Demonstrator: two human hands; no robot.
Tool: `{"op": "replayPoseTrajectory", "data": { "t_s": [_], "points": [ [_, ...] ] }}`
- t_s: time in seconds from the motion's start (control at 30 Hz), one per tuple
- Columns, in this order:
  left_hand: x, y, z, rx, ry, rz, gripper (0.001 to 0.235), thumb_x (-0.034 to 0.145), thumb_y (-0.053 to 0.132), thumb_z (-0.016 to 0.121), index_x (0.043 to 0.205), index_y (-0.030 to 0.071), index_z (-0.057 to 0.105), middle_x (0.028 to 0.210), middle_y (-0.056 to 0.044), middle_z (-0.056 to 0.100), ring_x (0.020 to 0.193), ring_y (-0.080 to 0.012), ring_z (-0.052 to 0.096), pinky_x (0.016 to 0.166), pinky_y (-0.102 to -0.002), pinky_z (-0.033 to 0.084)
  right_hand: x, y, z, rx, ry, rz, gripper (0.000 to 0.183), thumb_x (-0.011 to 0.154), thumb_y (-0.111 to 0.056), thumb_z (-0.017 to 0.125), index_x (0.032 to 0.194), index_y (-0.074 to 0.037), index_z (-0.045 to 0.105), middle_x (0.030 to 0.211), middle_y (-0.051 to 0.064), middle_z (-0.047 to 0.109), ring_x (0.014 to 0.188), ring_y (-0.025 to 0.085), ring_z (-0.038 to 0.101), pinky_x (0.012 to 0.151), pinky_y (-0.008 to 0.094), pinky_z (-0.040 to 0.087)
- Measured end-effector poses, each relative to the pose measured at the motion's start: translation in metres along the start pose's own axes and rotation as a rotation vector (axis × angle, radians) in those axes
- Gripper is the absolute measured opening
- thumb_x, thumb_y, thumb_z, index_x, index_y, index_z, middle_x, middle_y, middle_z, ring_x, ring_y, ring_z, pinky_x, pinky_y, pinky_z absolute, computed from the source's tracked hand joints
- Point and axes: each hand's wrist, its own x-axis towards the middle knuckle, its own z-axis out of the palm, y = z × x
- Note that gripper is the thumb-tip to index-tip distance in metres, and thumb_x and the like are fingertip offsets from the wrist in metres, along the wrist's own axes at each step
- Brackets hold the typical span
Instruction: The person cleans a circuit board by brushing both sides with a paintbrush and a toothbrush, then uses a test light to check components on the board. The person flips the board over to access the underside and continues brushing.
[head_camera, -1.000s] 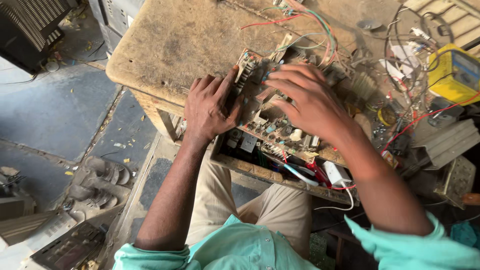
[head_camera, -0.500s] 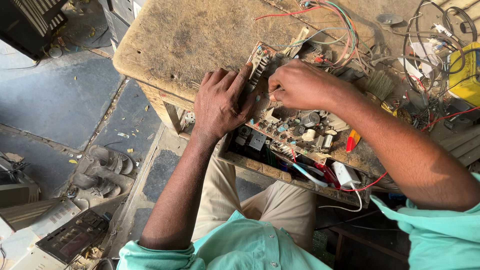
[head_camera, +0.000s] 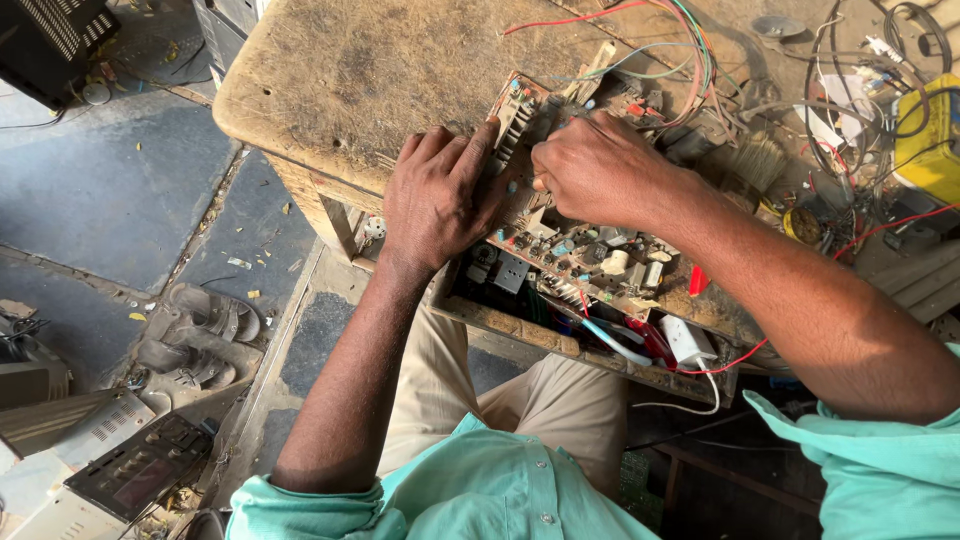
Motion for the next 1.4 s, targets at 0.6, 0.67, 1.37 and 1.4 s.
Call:
{"op": "replayPoseTrajectory", "data": {
  "t_s": [0.6,0.67,1.37,1.4],
  "points": [
    [0.001,0.002,-0.002,0.001,-0.003,0.009,0.06,0.092,0.026,0.079,0.14,-0.002,0.057,0.094,-0.01,0.066,0.095,-0.029,0.061,0.088,-0.042,0.047,-0.019,0.017,-0.002,0.376,-0.053,0.137,0.016,0.099,-0.019,0.062,0.093,-0.006,0.068,0.074,0.013,0.073,0.068,0.022,0.073,0.069,0.044,0.057],
    [0.001,0.001,-0.002,0.033,0.0,0.012,0.063,0.089,0.028,0.079,0.139,-0.004,0.057,0.093,-0.011,0.066,0.092,-0.0291,0.061,0.087,-0.042,0.048,-0.02,0.018,-0.001,0.424,0.005,0.131,0.021,0.101,-0.024,0.063,0.095,-0.004,0.068,0.074,0.014,0.073,0.068,0.022,0.072,0.069,0.044,0.056],
    [0.001,0.001,0.0,0.032,0.007,-0.023,0.057,0.09,0.024,0.08,0.14,0.003,0.062,0.097,-0.011,0.066,0.095,-0.0308,0.061,0.086,-0.044,0.049,-0.108,0.007,0.0,0.358,0.815,0.113,0.061,0.095,-0.006,0.081,0.146,0.007,0.051,0.143,0.026,0.06,0.129,0.035,0.064,0.109,0.043,0.054],
    [0.0,0.002,-0.001,0.029,0.006,-0.02,0.057,0.09,0.024,0.08,0.14,0.004,0.062,0.098,-0.011,0.066,0.096,-0.0307,0.061,0.086,-0.043,0.049,-0.126,-0.004,0.011,0.442,0.828,0.234,0.057,0.096,-0.006,0.082,0.144,0.003,0.053,0.136,0.022,0.064,0.124,0.031,0.067,0.106,0.043,0.055]
  ]
}}
